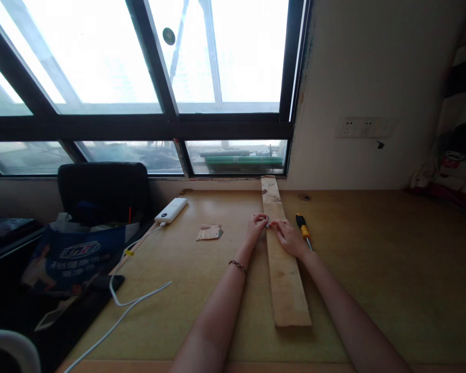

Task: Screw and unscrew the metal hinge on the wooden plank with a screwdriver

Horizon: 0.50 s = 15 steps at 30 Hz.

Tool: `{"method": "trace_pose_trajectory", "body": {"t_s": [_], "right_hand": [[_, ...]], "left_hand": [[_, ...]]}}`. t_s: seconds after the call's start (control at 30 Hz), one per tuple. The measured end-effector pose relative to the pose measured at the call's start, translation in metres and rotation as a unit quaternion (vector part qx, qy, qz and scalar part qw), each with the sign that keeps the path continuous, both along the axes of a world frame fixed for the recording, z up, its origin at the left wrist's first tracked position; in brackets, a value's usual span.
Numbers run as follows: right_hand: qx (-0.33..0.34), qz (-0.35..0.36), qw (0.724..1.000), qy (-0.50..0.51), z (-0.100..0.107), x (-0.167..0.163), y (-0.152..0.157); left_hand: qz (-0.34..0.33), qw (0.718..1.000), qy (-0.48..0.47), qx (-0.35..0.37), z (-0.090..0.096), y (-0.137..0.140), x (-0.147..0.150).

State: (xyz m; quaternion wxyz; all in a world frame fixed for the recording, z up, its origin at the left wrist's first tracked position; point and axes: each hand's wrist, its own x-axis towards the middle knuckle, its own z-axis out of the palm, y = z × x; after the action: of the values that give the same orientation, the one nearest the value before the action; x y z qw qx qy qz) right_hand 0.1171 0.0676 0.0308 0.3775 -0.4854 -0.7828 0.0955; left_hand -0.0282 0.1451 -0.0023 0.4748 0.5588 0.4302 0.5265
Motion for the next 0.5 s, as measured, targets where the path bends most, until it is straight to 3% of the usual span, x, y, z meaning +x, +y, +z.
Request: {"method": "trace_pose_trajectory", "body": {"t_s": [0.1, 0.3, 0.5], "right_hand": [[0.001, -0.003, 1.000, -0.008, -0.0012, 0.0000, 0.0008], [-0.001, -0.005, 1.000, -0.019, -0.0043, 0.0007, 0.0026], [-0.003, -0.006, 1.000, -0.021, -0.0039, -0.0002, 0.0025]], "left_hand": [[-0.005, 1.000, -0.012, -0.006, -0.0023, 0.0023, 0.0003], [-0.056, 0.989, -0.121, -0.062, -0.0074, 0.0024, 0.0040], [-0.069, 0.983, -0.148, -0.080, -0.0106, 0.0023, 0.0042]]}}
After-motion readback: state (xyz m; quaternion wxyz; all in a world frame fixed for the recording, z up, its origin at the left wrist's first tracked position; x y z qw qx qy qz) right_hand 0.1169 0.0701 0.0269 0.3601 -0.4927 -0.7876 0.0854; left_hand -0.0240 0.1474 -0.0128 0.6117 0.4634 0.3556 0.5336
